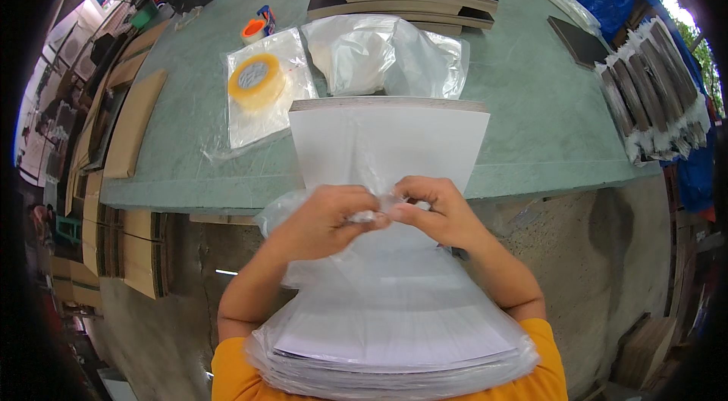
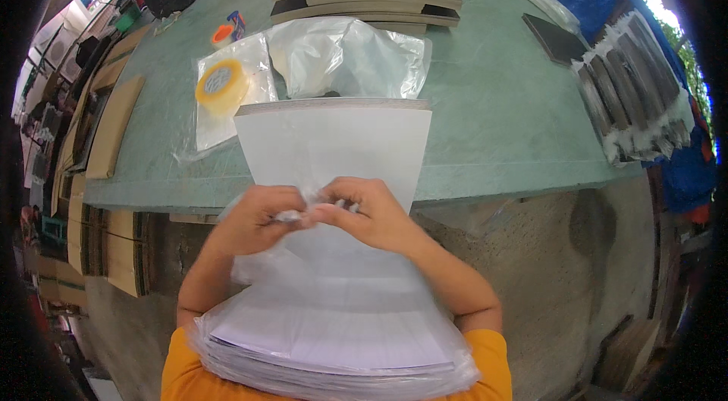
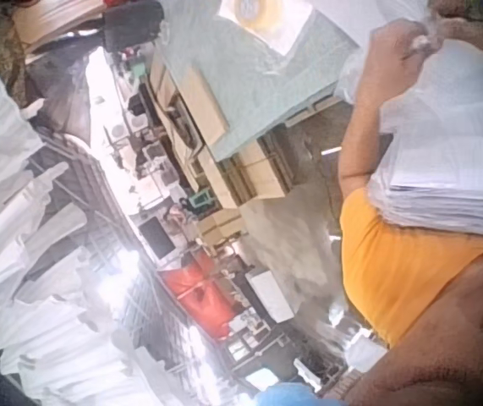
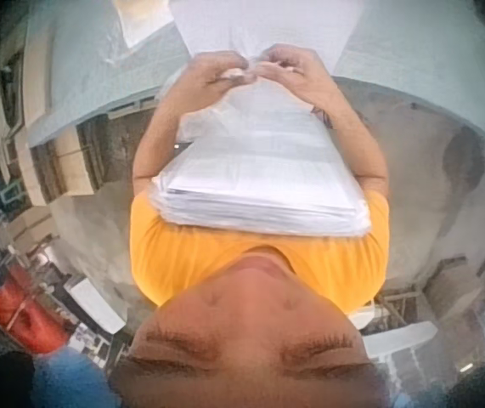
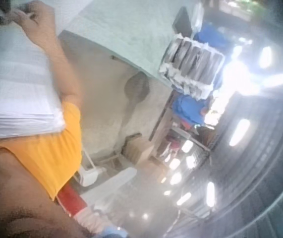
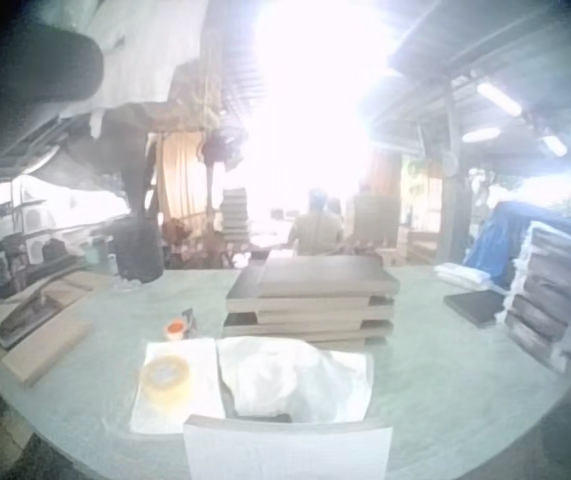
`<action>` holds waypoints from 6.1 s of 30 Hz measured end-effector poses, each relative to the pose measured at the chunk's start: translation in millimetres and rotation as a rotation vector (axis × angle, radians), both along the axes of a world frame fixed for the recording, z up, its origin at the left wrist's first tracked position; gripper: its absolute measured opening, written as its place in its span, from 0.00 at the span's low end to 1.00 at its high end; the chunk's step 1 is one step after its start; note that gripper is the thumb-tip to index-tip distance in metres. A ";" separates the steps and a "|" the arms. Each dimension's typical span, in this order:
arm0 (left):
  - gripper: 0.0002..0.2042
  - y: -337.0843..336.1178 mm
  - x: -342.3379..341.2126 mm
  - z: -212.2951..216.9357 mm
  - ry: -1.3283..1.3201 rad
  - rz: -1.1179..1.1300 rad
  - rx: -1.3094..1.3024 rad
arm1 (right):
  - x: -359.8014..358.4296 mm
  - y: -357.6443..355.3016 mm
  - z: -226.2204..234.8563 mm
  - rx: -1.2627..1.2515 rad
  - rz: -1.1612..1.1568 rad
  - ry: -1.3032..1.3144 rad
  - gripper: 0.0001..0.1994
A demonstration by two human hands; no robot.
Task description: The person places a black board into a plastic sleeve and smooths the plastic around it, repeating this for multiple boards from a stack.
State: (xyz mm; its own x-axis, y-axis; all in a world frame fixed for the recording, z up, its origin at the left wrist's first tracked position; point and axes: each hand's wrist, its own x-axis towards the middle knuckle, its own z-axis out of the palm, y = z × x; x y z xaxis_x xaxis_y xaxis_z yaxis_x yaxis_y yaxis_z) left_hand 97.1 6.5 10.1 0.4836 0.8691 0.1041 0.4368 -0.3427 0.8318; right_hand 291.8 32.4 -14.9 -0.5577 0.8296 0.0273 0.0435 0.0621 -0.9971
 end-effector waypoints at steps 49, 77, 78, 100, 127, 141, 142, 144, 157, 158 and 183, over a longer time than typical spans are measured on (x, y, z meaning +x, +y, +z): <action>0.11 -22.7 -56.8 -27.3 0.219 -0.010 -0.298 | 79.6 35.9 42.1 0.626 -0.573 -0.588 0.14; 0.16 -81.1 -110.9 -281.2 -0.385 0.254 -1.060 | 134.5 -50.8 -233.5 -0.702 -0.130 -0.311 0.08; 0.15 -78.2 -103.2 -300.5 -0.338 0.349 -1.045 | 136.6 -62.2 -280.9 -0.625 -0.256 -0.301 0.08; 0.07 -39.0 -3.6 -177.2 0.014 0.192 -0.199 | 31.6 -41.6 -130.1 -0.072 0.763 -0.770 0.34; 0.23 28.5 -14.0 -39.7 -0.016 0.356 0.045 | 45.9 -6.6 3.7 -0.124 0.048 -0.026 0.07; 0.15 -12.6 58.8 -9.6 -0.240 0.191 -0.039 | 30.7 -8.4 -25.5 -0.074 -0.144 0.064 0.10; 0.14 -7.9 63.8 -24.8 -0.262 0.204 0.044 | 31.4 -3.1 -36.6 -0.161 -0.216 0.207 0.09; 0.09 -2.2 26.7 -41.4 -0.023 0.177 0.016 | 46.9 6.1 -37.2 -0.434 -0.206 0.695 0.08; 0.07 -0.5 -29.9 -18.5 -0.719 0.610 0.061 | 51.5 2.2 -21.4 -0.235 -0.027 0.315 0.08; 0.05 -1.6 -12.4 -12.3 -0.592 0.324 -0.026 | 33.2 -1.6 -7.6 -0.275 0.002 0.325 0.09; 0.09 -7.4 19.4 30.1 -0.195 -0.080 -0.114 | 26.2 3.4 51.6 0.726 0.088 -0.085 0.12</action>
